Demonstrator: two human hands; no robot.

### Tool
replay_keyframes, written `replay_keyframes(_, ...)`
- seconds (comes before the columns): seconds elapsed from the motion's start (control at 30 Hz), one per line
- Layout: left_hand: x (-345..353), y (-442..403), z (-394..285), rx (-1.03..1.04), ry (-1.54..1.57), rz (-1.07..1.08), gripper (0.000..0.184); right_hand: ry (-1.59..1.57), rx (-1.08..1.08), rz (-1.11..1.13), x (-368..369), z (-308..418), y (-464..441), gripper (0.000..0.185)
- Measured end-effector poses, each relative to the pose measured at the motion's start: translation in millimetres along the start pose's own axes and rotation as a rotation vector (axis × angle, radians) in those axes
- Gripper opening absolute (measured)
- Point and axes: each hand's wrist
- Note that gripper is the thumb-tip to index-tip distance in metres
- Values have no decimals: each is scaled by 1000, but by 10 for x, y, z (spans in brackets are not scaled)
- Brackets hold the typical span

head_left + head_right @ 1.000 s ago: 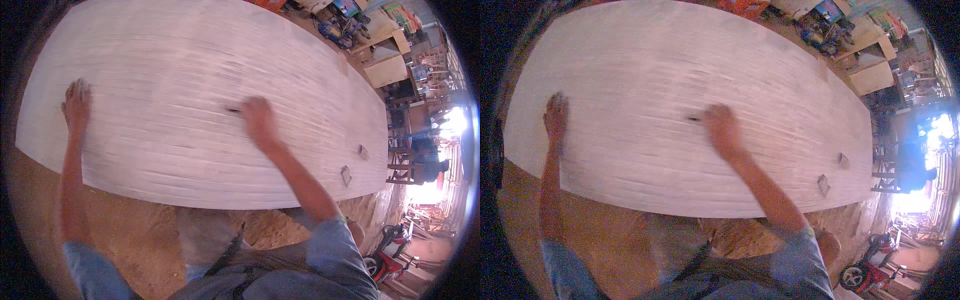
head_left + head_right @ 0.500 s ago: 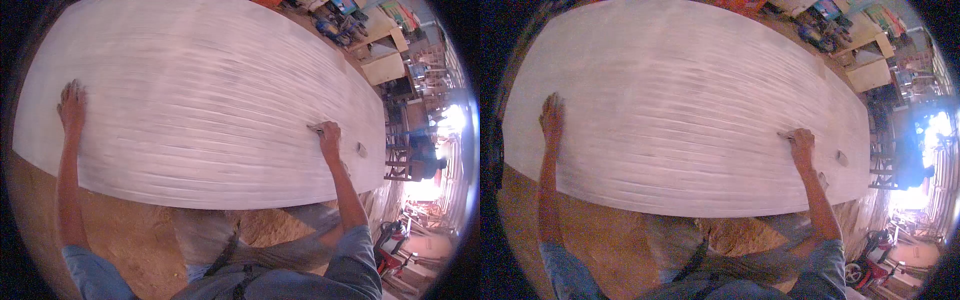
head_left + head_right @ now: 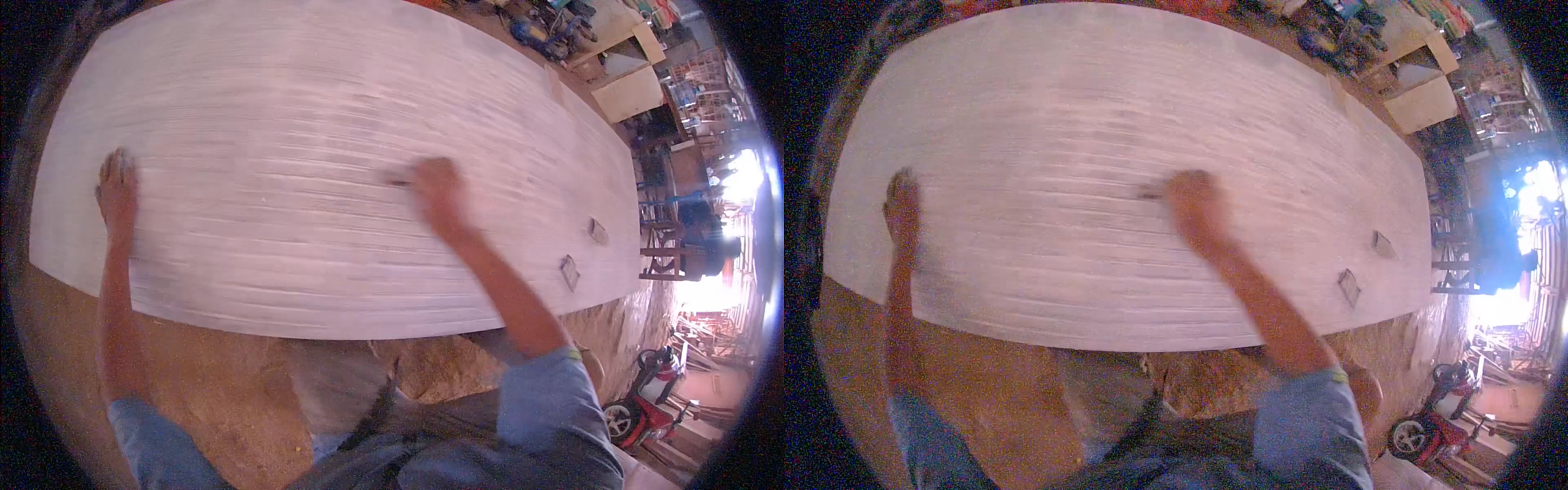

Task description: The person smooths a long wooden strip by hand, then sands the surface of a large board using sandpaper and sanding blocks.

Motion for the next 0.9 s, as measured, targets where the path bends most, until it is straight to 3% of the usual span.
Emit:
replay_keyframes(0.03,-21,-11,0,-6,-16,-15,47,37,-131,-275,24,-707,407,17)
replay_keyframes(0.07,-23,-22,-7,-14,-32,-33,46,10,-100,-212,-207,-1268,750,17)
replay_keyframes(0.13,3,-55,-40,-12,-37,-42,47,65,129,-264,-744,-1716,1268,20)
replay_keyframes(0.2,170,-36,34,-19,-55,-47,47,65,146,-295,-855,-1905,1440,20)
replay_keyframes(0.23,273,-76,63,-28,244,-71,47,58,166,-330,-867,-1858,1379,21)
replay_keyframes(0.3,288,-84,138,-36,532,-93,48,26,12,-215,-584,-1489,1022,22)
replay_keyframes(0.33,-3,-84,21,-71,318,-25,48,2,-125,-383,-161,-1380,838,23)
replay_keyframes(0.37,-176,-80,-54,-103,106,39,48,-165,-163,-297,-156,-772,537,23)
replay_keyframes(0.47,121,-79,72,5,-20,-45,47,-231,-253,-185,55,481,-293,14)
replay_keyframes(0.5,82,-77,92,8,-26,-58,47,-262,-305,-243,128,818,-478,14)
replay_keyframes(0.57,-6,-96,55,8,19,44,47,-286,-339,-314,116,938,-531,14)
replay_keyframes(0.6,82,-91,82,20,24,34,47,-256,-315,-242,72,863,-464,15)
replay_keyframes(0.63,179,-79,149,62,257,-48,47,-227,-300,-165,27,765,-414,15)
replay_keyframes(0.7,365,-52,205,108,494,-115,47,-119,-138,-137,-22,33,-7,17)
replay_keyframes(0.73,284,-37,181,101,226,-102,46,-48,-195,-379,5,-447,329,17)
replay_keyframes(0.8,244,-2,139,87,-36,-81,46,64,-36,-448,-125,-1557,998,17)
replay_keyframes(0.83,248,-15,105,39,33,-78,46,236,-56,-366,-415,-1896,1313,19)
replay_keyframes(0.87,272,-36,92,-13,101,-77,46,211,491,-46,-718,-1991,1422,36)
replay_keyframes(0.9,282,-42,82,-20,104,-72,46,218,484,-43,-843,-2007,1489,36)
Point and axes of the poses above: each hand's wrist, its own y-axis away from the middle knuckle, its own x-axis out of the palm, z = x × y, and after that the axes turned 14 degrees about -y, right-handed
